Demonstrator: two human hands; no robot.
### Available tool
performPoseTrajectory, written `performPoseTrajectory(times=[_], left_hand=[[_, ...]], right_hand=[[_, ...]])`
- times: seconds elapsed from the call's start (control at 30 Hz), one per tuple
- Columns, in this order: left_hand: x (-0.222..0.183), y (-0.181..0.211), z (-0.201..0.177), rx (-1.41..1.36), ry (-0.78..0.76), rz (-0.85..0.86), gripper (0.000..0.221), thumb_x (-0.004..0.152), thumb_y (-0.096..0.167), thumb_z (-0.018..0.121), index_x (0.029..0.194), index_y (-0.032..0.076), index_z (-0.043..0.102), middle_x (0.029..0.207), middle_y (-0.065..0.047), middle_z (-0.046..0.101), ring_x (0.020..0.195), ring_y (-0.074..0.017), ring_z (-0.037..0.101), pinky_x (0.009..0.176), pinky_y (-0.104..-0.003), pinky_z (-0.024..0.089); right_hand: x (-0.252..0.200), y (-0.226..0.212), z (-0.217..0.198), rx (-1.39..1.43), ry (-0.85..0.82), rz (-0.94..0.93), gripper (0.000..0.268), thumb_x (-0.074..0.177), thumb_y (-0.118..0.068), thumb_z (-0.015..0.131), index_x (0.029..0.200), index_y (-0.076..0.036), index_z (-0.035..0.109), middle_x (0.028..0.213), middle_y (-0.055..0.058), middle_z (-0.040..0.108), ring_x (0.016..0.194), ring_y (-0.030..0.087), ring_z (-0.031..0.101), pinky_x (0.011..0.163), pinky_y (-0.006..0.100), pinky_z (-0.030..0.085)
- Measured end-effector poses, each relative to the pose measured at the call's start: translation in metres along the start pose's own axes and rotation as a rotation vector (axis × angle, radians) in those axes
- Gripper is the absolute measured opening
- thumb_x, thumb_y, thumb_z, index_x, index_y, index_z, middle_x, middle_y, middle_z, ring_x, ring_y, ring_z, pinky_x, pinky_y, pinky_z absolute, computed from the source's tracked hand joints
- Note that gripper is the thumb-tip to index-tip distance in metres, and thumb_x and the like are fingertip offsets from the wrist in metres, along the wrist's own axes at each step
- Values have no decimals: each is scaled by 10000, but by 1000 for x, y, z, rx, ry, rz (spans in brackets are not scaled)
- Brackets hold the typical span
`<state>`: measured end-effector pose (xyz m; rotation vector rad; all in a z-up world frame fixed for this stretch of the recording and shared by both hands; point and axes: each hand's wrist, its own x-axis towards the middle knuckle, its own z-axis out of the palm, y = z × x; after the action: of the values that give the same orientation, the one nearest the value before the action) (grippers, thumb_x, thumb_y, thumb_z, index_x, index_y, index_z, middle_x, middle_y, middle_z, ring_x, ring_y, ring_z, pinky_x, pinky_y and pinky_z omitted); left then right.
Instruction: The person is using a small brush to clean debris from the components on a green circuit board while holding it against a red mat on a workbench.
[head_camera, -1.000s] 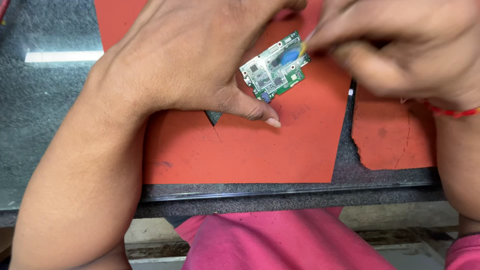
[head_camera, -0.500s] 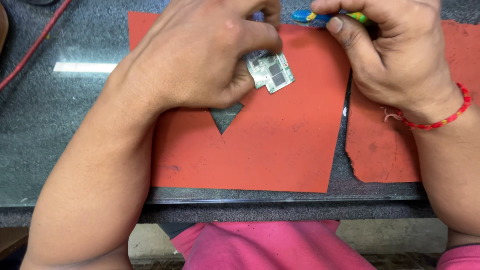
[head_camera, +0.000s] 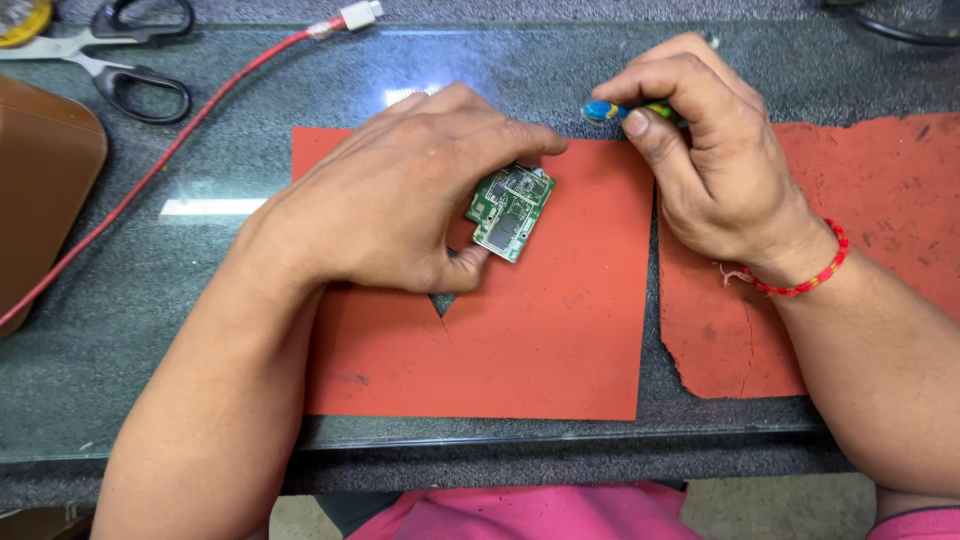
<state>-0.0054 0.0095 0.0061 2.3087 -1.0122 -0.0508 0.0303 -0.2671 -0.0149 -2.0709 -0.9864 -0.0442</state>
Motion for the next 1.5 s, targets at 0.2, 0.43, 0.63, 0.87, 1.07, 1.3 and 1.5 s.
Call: performPoseTrajectory(times=[0.2,0.43,0.63,0.87,1.07,1.3,1.5], left_hand=[[2,3,3,154,69,-51,876,551,553,927,1211,46,654,1075,-136,639,1023,-365,559,869,-500,434],[6,3,10,96,-12,-54,703,578,388,911,1156,64,675,1017,-101,659,974,-333,615,862,-462,485],[2,1,2,2,-2,12,862,545,373,933,1288,38,649,1069,-94,680,1008,-339,632,881,-459,492],[-5,-2,-10,49,-82,-180,541,524,439,952,920,108,789,942,-55,680,940,-314,649,782,-456,502],[-4,-17,0,-16,-2,-44,514,532,462,953,847,92,786,863,-49,694,925,-309,660,732,-448,510],[4,-16,7,-9,-45,-79,518,472,447,967,740,73,729,821,-52,711,797,-317,683,640,-468,506],[8,-13,8,8,-52,-79,572,470,501,974,745,71,717,819,-46,715,788,-310,694,647,-461,513]], right_hand=[[-2,2,4,108,61,56,158,1062,47,542,1196,-12,603,1122,110,563,978,178,598,896,299,520],[-4,5,3,-41,63,-37,201,1114,75,567,1272,-38,619,1113,111,583,994,196,598,894,292,507],[-4,7,7,-46,-34,-28,252,1072,76,587,1258,-84,647,1145,72,604,1028,197,603,918,309,501],[0,-2,8,-165,-174,-169,353,859,103,644,1098,-139,740,1053,57,629,1016,253,577,919,378,461],[-2,-16,12,-257,-205,-169,394,773,108,665,1053,-149,770,1041,44,643,1017,277,567,924,391,471],[-6,-24,18,-213,-281,-233,309,745,91,665,941,-134,743,1031,45,644,1016,267,612,914,389,470],[-8,-28,19,-308,-343,-306,375,655,96,647,940,-113,770,976,60,666,976,280,609,875,423,448]])
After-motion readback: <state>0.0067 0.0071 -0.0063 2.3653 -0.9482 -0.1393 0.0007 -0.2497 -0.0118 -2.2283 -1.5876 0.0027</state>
